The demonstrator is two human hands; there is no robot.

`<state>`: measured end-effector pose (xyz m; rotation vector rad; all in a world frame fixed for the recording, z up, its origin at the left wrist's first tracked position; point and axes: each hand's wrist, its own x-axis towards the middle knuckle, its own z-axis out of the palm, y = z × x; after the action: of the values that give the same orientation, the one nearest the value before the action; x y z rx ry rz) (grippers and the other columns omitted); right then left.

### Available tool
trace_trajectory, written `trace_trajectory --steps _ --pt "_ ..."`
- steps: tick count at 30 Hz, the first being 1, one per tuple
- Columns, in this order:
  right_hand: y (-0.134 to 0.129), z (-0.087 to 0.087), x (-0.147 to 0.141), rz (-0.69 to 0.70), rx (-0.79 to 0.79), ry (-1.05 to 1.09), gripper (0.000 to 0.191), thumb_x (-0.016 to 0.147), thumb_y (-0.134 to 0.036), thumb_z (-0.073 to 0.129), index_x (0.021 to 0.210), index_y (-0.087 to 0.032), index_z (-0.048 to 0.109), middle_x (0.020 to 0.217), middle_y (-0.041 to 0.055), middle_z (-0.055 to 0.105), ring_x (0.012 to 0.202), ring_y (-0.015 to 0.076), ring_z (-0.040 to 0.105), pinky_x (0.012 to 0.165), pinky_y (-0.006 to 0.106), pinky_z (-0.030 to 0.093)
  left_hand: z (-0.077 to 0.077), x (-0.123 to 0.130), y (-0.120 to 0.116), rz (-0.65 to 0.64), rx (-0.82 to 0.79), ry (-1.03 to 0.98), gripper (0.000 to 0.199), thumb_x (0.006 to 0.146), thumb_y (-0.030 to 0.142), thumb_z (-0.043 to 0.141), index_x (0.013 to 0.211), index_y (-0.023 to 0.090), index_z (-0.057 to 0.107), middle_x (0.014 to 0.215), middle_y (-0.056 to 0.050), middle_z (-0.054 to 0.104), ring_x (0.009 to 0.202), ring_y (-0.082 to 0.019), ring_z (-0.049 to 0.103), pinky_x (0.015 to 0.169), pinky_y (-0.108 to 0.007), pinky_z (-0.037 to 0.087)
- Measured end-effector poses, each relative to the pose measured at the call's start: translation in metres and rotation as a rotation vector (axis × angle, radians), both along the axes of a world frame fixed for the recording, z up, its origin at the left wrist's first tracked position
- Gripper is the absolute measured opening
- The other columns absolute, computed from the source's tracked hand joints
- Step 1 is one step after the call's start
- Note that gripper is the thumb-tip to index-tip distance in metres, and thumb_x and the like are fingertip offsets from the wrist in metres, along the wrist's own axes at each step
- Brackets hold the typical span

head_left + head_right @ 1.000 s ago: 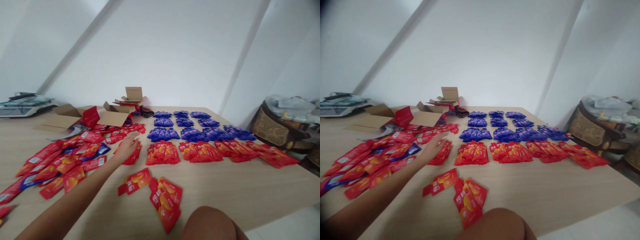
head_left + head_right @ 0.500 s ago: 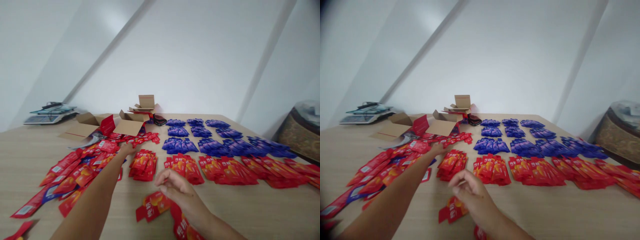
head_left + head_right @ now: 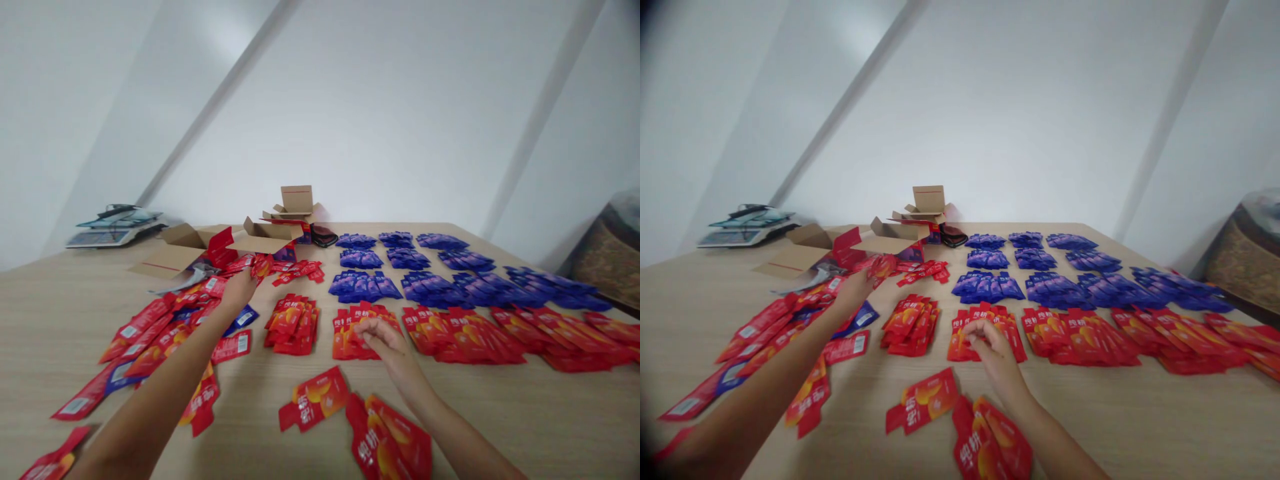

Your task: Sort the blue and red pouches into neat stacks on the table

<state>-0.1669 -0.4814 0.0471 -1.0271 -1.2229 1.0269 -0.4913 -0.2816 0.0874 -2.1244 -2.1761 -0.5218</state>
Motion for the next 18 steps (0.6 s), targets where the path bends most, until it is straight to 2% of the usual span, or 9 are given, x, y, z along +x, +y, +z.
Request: trace_trajectory --steps 1,3,5,7,9,12,15,18 --pt "0.004 0.002 -0.003 0.012 -0.009 0.005 0.023 0.075 -0.042 0.064 0.084 -0.021 0.066 0.090 0.0040 0.066 0.090 0.0228 0.059 0.083 0.035 0.044 0.006 0.005 -0.014 -0.025 0.062 -0.143 0.032 0.085 0.024 0.043 0.108 0.011 0.060 0.103 -0.018 0.069 0.098 -0.030 0.065 0.080 -0.035 0.049" --pt "0.012 0.006 -0.015 0.036 -0.057 0.043 0.029 0.072 -0.046 0.068 0.087 -0.022 0.068 0.097 0.0056 0.068 0.097 0.0251 0.060 0.085 0.037 0.045 0.012 0.025 -0.045 -0.121 0.113 -0.554 0.030 0.080 0.027 0.051 0.104 0.013 0.061 0.096 -0.012 0.071 0.090 -0.028 0.068 0.076 -0.033 0.051" --pt "0.021 0.009 -0.031 0.055 -0.144 0.152 0.034 0.068 -0.047 0.072 0.092 -0.023 0.069 0.105 0.0060 0.068 0.104 0.0258 0.059 0.086 0.037 0.046 0.009 0.056 -0.076 -0.257 0.002 -1.011 0.032 0.073 0.029 0.060 0.101 0.013 0.062 0.090 -0.009 0.072 0.082 -0.027 0.069 0.071 -0.033 0.054" --pt "0.027 0.009 -0.045 0.074 -0.227 0.319 0.035 0.066 -0.046 0.075 0.093 -0.023 0.068 0.105 0.0052 0.069 0.103 0.0234 0.061 0.084 0.035 0.048 0.001 0.091 -0.105 -0.385 -0.189 -1.320 0.038 0.064 0.028 0.069 0.099 0.013 0.063 0.086 -0.008 0.073 0.076 -0.026 0.070 0.070 -0.034 0.055" --pt "0.030 0.006 -0.051 0.063 -0.233 0.516 0.033 0.063 -0.042 0.077 0.088 -0.022 0.067 0.094 0.0032 0.071 0.087 0.0193 0.065 0.075 0.031 0.050 -0.012 0.122 -0.128 -0.459 -0.373 -1.458 0.040 0.061 0.026 0.075 0.097 0.013 0.065 0.083 -0.008 0.074 0.074 -0.026 0.070 0.069 -0.034 0.056" --pt "0.029 -0.002 -0.044 -0.007 -0.185 0.709 0.030 0.059 -0.034 0.079 0.082 -0.020 0.063 0.075 -0.0008 0.069 0.064 0.0148 0.062 0.059 0.026 0.049 -0.029 0.149 -0.147 -0.439 -0.580 -1.543 0.034 0.068 0.030 0.073 0.096 0.013 0.065 0.078 -0.009 0.074 0.068 -0.024 0.070 0.062 -0.032 0.056" --pt "0.019 -0.012 -0.024 -0.076 -0.164 0.715 0.035 0.057 -0.031 0.079 0.086 -0.020 0.063 0.080 0.0005 0.071 0.068 0.0169 0.064 0.058 0.026 0.050 -0.038 0.159 -0.152 -0.329 -0.633 -1.620 0.026 0.077 0.032 0.067 0.095 0.013 0.064 0.072 -0.008 0.073 0.060 -0.021 0.069 0.056 -0.028 0.055" --pt "0.009 -0.019 -0.003 -0.077 -0.163 0.553 0.040 0.063 -0.039 0.075 0.096 -0.020 0.063 0.089 0.0027 0.072 0.075 0.0204 0.066 0.065 0.031 0.052 -0.038 0.162 -0.151 -0.278 -0.685 -1.644 0.019 0.082 0.029 0.062 0.092 0.013 0.063 0.068 -0.007 0.072 0.056 -0.018 0.068 0.053 -0.025 0.054"
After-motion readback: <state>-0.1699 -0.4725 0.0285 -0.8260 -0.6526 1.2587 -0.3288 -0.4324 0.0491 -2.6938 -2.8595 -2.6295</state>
